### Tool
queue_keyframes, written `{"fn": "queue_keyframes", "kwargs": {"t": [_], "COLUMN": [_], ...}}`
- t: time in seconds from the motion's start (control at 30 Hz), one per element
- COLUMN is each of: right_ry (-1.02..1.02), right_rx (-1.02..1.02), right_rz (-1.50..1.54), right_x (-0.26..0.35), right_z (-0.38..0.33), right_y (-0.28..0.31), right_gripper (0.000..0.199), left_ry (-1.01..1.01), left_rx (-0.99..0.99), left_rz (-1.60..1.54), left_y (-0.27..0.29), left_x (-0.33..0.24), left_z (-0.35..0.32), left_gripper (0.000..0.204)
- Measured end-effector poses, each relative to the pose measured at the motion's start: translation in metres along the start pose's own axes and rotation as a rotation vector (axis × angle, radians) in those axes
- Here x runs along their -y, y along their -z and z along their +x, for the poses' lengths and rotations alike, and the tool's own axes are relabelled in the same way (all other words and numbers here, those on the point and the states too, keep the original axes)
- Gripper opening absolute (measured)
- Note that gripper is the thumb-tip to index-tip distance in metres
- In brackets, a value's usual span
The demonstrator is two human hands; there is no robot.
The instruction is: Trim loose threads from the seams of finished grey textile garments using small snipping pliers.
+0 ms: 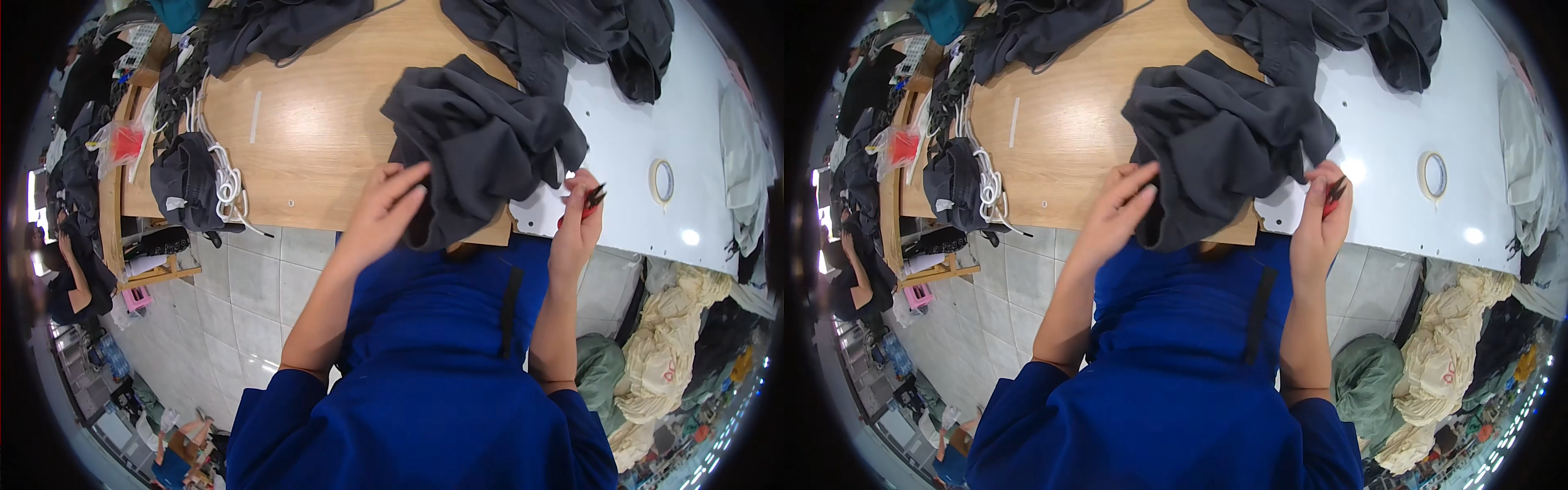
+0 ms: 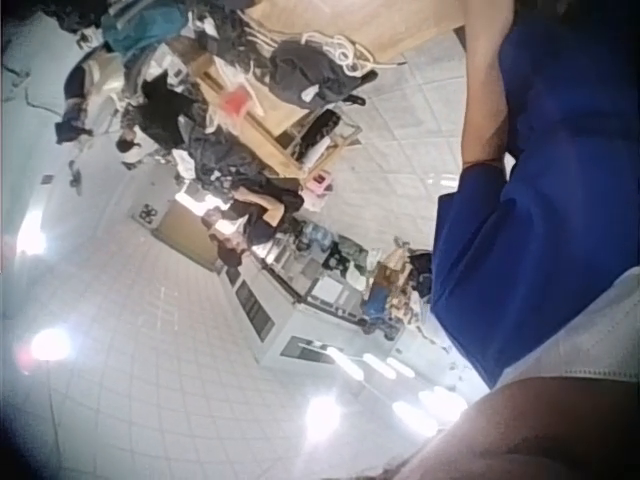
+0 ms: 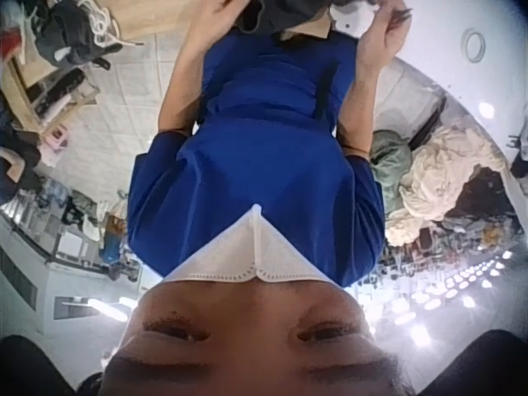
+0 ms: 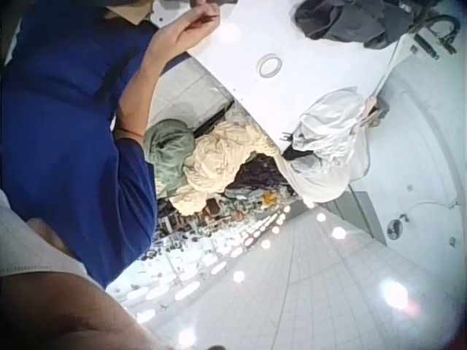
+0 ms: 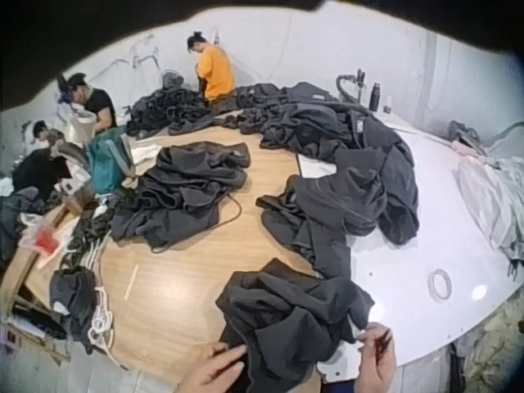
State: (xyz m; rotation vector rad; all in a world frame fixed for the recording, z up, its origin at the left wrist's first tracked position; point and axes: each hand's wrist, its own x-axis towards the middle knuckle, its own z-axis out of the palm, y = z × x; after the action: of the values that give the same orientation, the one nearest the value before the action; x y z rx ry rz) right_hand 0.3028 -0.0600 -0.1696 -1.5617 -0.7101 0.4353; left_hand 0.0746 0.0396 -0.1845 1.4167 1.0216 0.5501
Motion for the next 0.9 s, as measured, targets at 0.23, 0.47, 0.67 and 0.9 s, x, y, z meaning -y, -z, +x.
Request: {"fn": "queue_keyframes", "kwargs": {"t": [0.23,0.47,0.67,0.9], "right_ry": [0.292,-0.095,-0.263,-0.336], "right_rx": [0.363,0.391,0.481,0.487], "right_rz": [-0.215,-0.203,-0.253,-0.138], "right_x": [0.021,-0.012,-0.001,-0.013], "right_z": [-0.012,-0.009,-0.013,-0.014], "right_y": [-0.055,-0.063,-0.053,-0.047], "right_gripper": [0.023,0.032,0.042,0.036], "left_ry": [-0.358,0.170,0.265,0.294], "left_rx": [-0.117,-0.053,-0.043,-0.016], "left_rz": [0.425,-0.635,-0.865,-0.955], "left_y": [-0.043,-0.004,0.001,-0.002], "left_x": [-0.004,-0.001,-0.004,-0.013], "left_z": [-0.016,-0.009,-0.012,-0.021], "left_gripper": [0.028,0.034,0.050,0.052]}}
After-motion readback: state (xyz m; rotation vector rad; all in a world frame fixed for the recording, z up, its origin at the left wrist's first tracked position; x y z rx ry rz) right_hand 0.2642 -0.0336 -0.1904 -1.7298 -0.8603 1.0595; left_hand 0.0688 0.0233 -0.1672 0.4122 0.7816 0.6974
